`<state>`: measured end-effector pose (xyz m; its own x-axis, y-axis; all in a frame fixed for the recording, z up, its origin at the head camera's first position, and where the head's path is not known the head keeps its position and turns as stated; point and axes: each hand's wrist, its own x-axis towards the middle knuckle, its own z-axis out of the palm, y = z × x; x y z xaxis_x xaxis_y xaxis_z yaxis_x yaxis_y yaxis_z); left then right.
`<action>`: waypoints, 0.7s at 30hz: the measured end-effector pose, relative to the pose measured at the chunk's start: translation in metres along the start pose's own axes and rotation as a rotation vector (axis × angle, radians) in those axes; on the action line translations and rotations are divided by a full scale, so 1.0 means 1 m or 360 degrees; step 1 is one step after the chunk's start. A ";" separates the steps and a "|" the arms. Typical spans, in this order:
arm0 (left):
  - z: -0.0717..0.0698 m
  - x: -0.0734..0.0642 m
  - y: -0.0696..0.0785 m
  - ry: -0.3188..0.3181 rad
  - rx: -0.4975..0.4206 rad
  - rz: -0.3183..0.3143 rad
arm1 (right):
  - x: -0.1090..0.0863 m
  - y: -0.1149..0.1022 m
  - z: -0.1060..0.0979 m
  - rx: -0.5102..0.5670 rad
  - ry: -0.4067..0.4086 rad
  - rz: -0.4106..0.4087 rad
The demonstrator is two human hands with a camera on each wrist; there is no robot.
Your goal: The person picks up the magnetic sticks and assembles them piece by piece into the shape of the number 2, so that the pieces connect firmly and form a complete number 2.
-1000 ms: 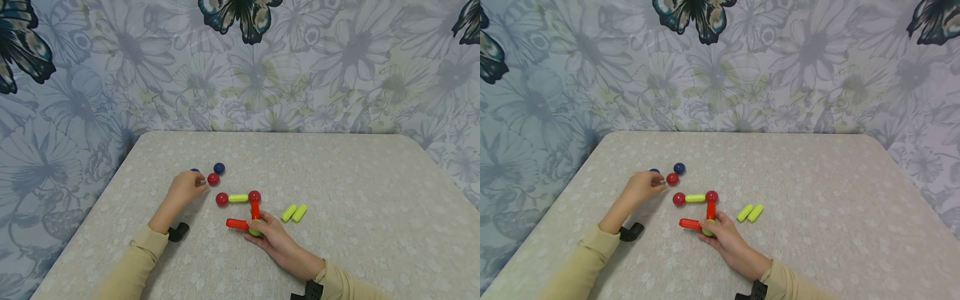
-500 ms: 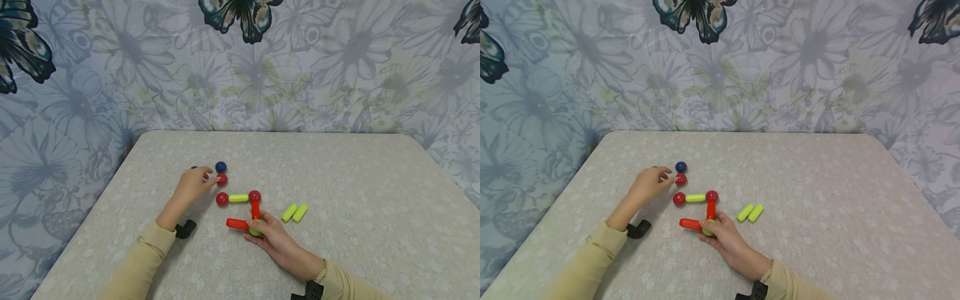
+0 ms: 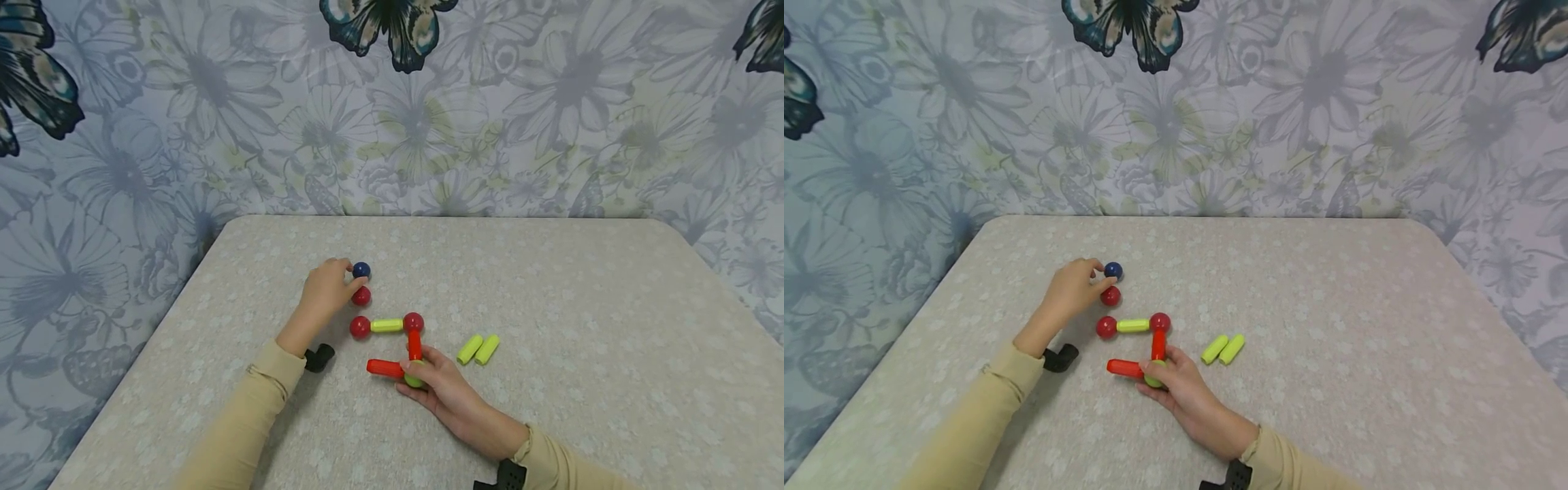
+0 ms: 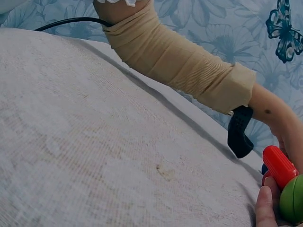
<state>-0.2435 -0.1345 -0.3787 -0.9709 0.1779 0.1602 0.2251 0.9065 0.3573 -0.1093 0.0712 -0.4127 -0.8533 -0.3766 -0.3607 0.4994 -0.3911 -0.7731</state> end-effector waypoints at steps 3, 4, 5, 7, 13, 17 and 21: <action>0.001 0.011 0.001 -0.0028 0.0033 -0.0006 | 0.000 -0.001 0.000 0.0000 0.0004 0.0004; 0.002 0.015 0.001 -0.0059 0.0035 -0.0005 | 0.000 -0.001 0.000 0.0001 0.0006 0.0006; 0.002 0.019 0.002 -0.0091 0.0034 -0.0009 | 0.000 -0.001 0.000 0.0004 0.0010 0.0010; 0.004 0.026 0.002 -0.0148 0.0036 -0.0008 | 0.001 0.000 0.000 0.0015 0.0013 0.0024; 0.009 0.037 0.004 -0.0199 0.0043 -0.0021 | 0.002 0.001 0.000 0.0013 0.0020 0.0033; 0.010 0.035 0.003 -0.0157 -0.0028 -0.0034 | 0.003 0.001 -0.001 0.0006 0.0025 0.0033; -0.002 0.019 0.003 -0.0123 -0.0211 0.0000 | 0.003 0.000 -0.002 0.0011 0.0029 0.0034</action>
<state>-0.2615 -0.1289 -0.3729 -0.9732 0.2114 0.0906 0.2288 0.8488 0.4767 -0.1121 0.0715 -0.4146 -0.8450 -0.3697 -0.3864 0.5184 -0.3890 -0.7615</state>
